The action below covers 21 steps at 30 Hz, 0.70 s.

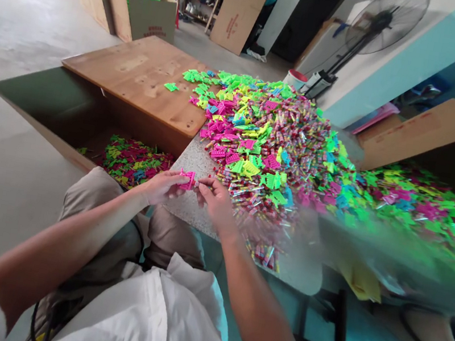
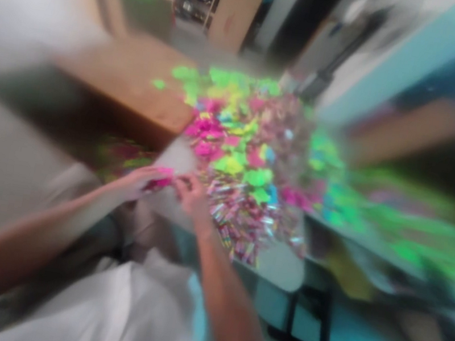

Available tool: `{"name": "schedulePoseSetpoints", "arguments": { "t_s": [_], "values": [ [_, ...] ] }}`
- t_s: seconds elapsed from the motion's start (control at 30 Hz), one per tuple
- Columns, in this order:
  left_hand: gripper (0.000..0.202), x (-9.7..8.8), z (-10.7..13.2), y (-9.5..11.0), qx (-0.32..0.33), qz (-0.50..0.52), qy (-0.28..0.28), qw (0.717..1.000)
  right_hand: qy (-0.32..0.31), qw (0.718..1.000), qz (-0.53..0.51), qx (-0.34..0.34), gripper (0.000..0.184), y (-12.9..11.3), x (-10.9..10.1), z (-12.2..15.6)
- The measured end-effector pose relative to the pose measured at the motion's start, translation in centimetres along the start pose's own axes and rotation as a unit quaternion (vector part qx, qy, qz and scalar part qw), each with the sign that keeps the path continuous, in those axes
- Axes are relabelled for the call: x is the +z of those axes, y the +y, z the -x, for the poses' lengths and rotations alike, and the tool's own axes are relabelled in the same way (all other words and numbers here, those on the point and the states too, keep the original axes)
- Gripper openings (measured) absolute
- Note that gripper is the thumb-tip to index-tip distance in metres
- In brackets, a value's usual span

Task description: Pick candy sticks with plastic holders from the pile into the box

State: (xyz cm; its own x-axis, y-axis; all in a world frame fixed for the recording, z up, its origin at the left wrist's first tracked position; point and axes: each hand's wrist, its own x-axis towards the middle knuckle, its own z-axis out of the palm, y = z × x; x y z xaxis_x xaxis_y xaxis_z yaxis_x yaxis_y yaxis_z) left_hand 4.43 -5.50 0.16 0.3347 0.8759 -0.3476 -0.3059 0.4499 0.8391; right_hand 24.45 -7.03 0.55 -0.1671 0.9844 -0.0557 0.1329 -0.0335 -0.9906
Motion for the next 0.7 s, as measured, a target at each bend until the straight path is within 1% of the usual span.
{"name": "schedulePoseSetpoints", "arguments": {
  "t_s": [0.1,0.23,0.33,0.43,0.53,0.63,0.7],
  "values": [
    [0.028,0.3,0.2,0.1,-0.002,-0.006,0.006,1.000,-0.004,1.000,-0.004,0.000,0.034,-0.5,0.0,0.3],
    [0.026,0.6,0.4,-0.2,0.005,0.005,0.022,1.000,0.000,0.999,0.036,-0.036,0.032,-1.2,0.1,1.0],
    [0.025,0.7,0.3,-0.6,0.005,-0.007,0.046,0.999,0.004,0.992,0.102,-0.075,0.031,-1.3,0.2,1.4],
    [0.026,0.7,0.1,-1.3,0.009,-0.042,0.076,0.996,0.010,0.975,0.197,-0.098,0.029,-1.0,0.3,1.3],
    [0.030,0.7,-0.3,-1.8,0.048,-0.050,0.102,0.992,0.016,0.964,0.242,-0.105,0.028,-1.1,0.5,0.9],
    [0.033,0.8,-0.6,-1.9,0.104,-0.055,0.112,0.987,0.032,0.953,0.270,-0.133,0.026,-1.6,0.9,0.5],
    [0.034,0.9,-0.7,-1.8,0.139,-0.079,0.116,0.980,0.048,0.944,0.292,-0.145,0.025,-1.8,1.2,0.4]
  ]
}}
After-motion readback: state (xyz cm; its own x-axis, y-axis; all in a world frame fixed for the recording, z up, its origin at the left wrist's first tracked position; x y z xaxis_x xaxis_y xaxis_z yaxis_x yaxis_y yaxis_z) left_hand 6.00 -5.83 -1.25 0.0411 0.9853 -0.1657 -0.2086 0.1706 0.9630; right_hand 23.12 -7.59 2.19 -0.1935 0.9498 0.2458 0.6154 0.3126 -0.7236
